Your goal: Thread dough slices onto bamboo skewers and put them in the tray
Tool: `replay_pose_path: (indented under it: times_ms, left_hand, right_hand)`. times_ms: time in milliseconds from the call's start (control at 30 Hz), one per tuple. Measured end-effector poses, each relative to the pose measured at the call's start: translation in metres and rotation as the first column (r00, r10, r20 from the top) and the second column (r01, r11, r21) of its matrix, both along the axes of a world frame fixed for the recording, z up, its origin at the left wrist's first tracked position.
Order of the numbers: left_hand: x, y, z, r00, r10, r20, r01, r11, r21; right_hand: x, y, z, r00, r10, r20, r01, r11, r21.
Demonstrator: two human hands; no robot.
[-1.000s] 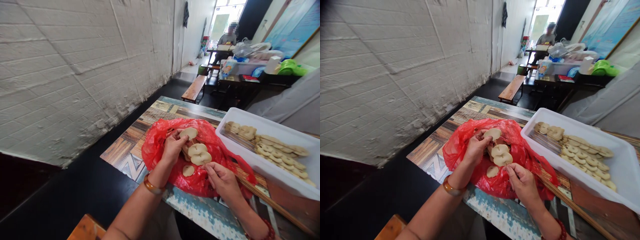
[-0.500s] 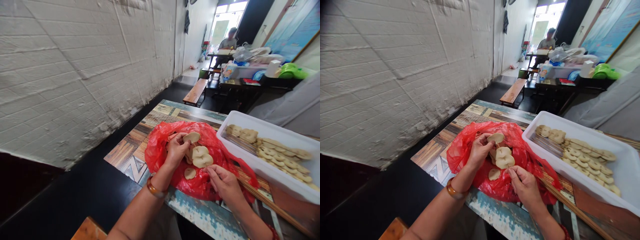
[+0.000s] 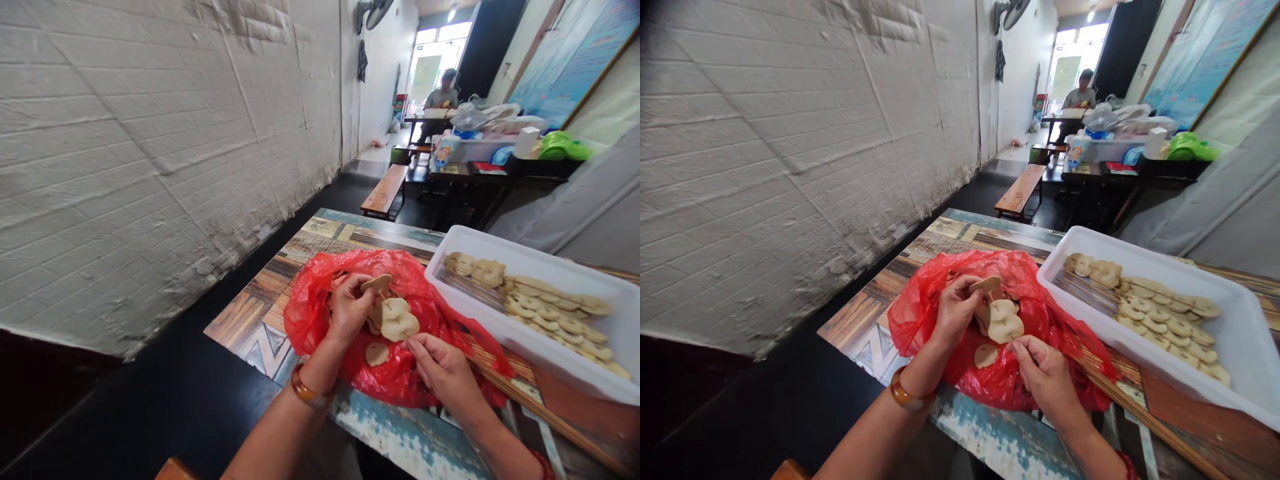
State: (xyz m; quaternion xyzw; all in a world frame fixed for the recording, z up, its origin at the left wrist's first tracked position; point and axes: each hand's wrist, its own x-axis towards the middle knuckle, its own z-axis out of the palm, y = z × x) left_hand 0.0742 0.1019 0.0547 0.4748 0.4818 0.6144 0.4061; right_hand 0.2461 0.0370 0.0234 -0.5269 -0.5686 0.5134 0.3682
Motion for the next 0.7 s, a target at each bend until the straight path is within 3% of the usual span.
replay_pose_path:
  times_ms: [233, 333, 533, 700]
  left_hand:
    - [-0.0004, -0.003, 0.0044, 0.989, -0.008, -0.151, 0.024, 0.994, 0.105]
    - [0.0001, -0.0022, 0.0008, 0.989, -0.031, -0.146, 0.045, 0.994, 0.1]
    - [0.0017, -0.0016, -0.0011, 0.992, -0.111, 0.053, 0.113, 0.993, -0.034]
    - [-0.0014, -0.0032, 0.0046, 0.935, -0.179, 0.306, 0.219, 0.97, -0.101]
  right_hand:
    - [-0.0007, 0.0008, -0.0014, 1.0, -0.001, 0.001, 0.001, 1.0, 0.003]
    - [-0.0009, 0.0018, -0.0024, 1.0, -0.021, -0.019, 0.021, 1.0, -0.016]
    - [0.0, 0.0014, 0.0018, 0.998, -0.018, -0.063, 0.017, 1.0, -0.015]
    - [-0.0007, 0.0, 0.0026, 0.998, -0.023, -0.052, 0.022, 1.0, -0.015]
